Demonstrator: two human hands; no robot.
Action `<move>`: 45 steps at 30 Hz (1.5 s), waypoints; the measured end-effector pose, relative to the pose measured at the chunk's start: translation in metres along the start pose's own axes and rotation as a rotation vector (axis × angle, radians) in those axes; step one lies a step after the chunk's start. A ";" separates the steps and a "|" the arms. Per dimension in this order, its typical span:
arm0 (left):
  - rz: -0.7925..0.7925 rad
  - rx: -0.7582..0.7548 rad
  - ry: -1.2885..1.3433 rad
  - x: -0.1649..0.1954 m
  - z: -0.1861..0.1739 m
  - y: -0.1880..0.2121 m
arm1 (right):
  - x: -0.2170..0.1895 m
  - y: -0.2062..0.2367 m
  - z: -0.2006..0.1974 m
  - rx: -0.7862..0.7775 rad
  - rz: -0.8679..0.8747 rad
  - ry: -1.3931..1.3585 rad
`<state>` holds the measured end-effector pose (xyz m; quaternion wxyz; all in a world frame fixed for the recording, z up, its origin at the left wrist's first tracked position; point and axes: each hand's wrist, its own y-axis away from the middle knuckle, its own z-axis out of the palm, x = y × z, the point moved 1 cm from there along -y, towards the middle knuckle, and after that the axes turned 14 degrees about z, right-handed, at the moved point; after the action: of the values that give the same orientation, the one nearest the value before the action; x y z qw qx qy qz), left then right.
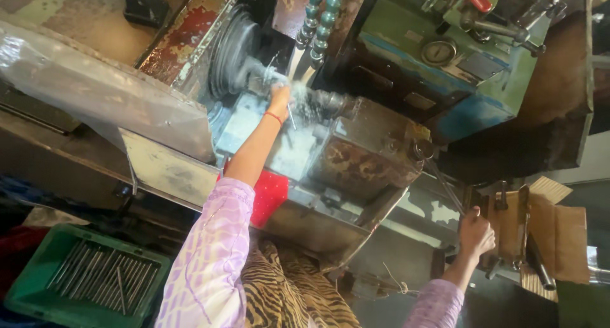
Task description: The person repeatedly picks metal rods from a green tray, presses each rod against a rotating grinding wheel, and places the finished rods into a blue tray. The person occasionally wipes the grinding wheel with a red cloth.
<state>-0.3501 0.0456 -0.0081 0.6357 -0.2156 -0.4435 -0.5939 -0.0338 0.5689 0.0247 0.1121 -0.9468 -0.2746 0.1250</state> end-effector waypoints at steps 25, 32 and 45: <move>0.096 -0.118 0.113 -0.009 0.024 -0.012 | 0.005 0.008 0.016 0.290 -0.065 0.011; 0.137 -0.210 0.261 -0.007 0.036 -0.002 | 0.005 0.005 0.018 0.292 -0.060 -0.002; -0.001 0.080 0.065 -0.019 0.009 -0.015 | 0.006 0.008 0.019 0.319 -0.071 -0.014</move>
<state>-0.3656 0.0603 -0.0228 0.6575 -0.1706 -0.4460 -0.5828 -0.0307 0.5687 0.0036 0.2636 -0.9058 -0.2851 0.1694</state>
